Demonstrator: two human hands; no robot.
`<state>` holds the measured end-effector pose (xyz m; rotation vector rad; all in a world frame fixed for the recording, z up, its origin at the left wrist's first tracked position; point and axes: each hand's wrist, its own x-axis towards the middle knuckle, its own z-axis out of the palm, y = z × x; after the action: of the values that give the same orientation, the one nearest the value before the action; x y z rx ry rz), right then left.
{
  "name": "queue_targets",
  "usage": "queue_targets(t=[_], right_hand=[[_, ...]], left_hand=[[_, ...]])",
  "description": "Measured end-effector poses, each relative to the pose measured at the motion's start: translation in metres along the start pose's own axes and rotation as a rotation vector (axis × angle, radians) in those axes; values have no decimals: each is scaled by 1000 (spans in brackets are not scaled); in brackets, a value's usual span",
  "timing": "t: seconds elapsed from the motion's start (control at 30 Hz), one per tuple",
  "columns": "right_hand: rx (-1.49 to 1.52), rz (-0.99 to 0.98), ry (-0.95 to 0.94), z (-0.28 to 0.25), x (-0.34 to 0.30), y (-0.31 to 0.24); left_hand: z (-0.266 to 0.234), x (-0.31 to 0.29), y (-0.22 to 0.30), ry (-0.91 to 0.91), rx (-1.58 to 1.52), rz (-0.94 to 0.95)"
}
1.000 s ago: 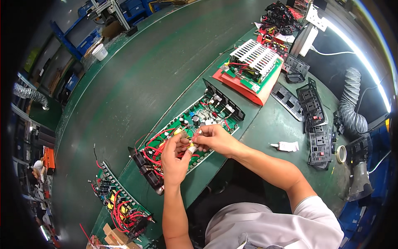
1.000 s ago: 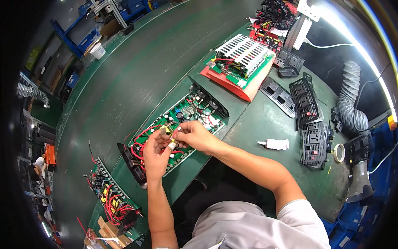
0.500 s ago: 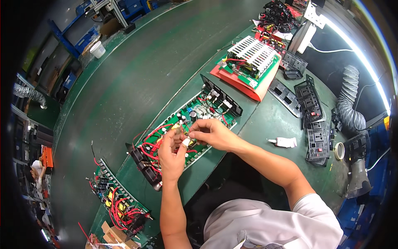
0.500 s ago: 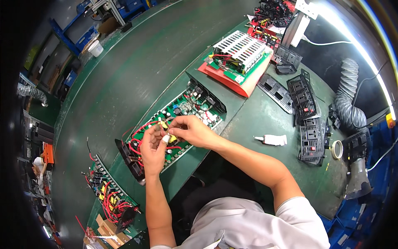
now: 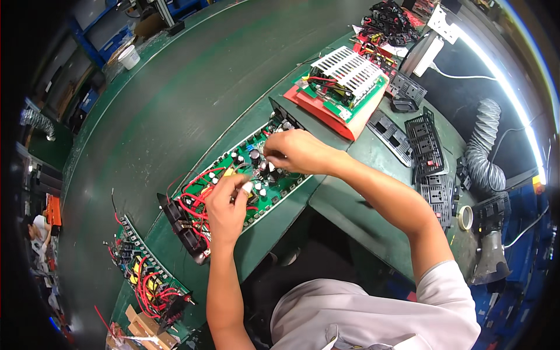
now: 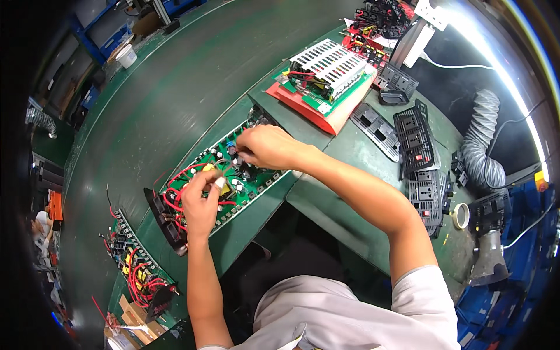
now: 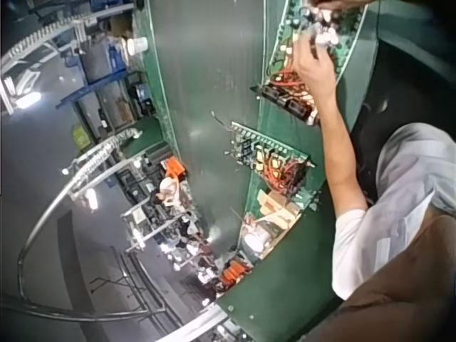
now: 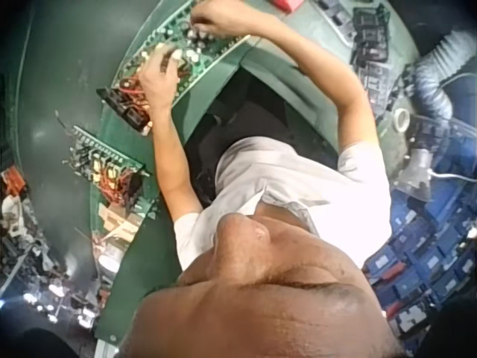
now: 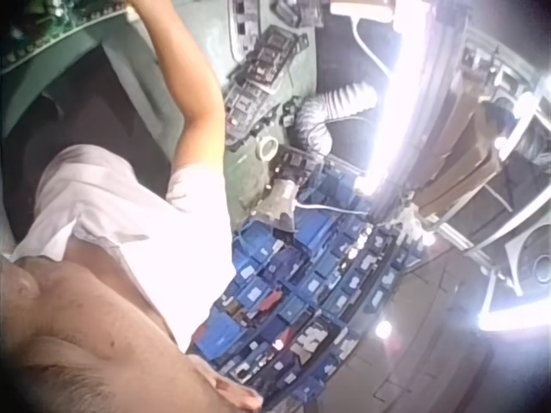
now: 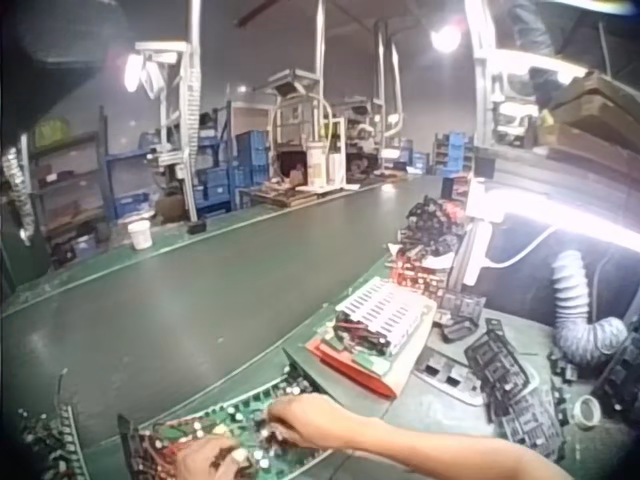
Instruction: Assembling electronic components onto a circuit board and applying adhesive at a factory workstation.
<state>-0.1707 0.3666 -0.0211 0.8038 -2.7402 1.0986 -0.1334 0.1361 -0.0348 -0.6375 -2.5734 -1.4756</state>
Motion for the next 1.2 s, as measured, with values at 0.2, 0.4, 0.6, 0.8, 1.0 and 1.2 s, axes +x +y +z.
queue_targets(t=[0.2, 0.4, 0.6, 0.8, 1.0, 1.2], right_hand=[[-349, -182, -58, 21, -11, 24], [-363, -207, -8, 22, -17, 32], [-379, -204, -44, 22, -17, 35], [-443, -244, -57, 22, -18, 33], [-482, -301, -76, 18, -17, 34], [-506, -320, -87, 18, -15, 34]], left_hand=[[4, -1, 1, -3, -1, 32], [4, -1, -6, -17, 69, 70], [3, 1, -2, -22, 66, 43], [4, 0, -2, -15, 68, 32], [5, 2, -1, -16, 76, 19], [5, 2, 0, -22, 58, 17]])
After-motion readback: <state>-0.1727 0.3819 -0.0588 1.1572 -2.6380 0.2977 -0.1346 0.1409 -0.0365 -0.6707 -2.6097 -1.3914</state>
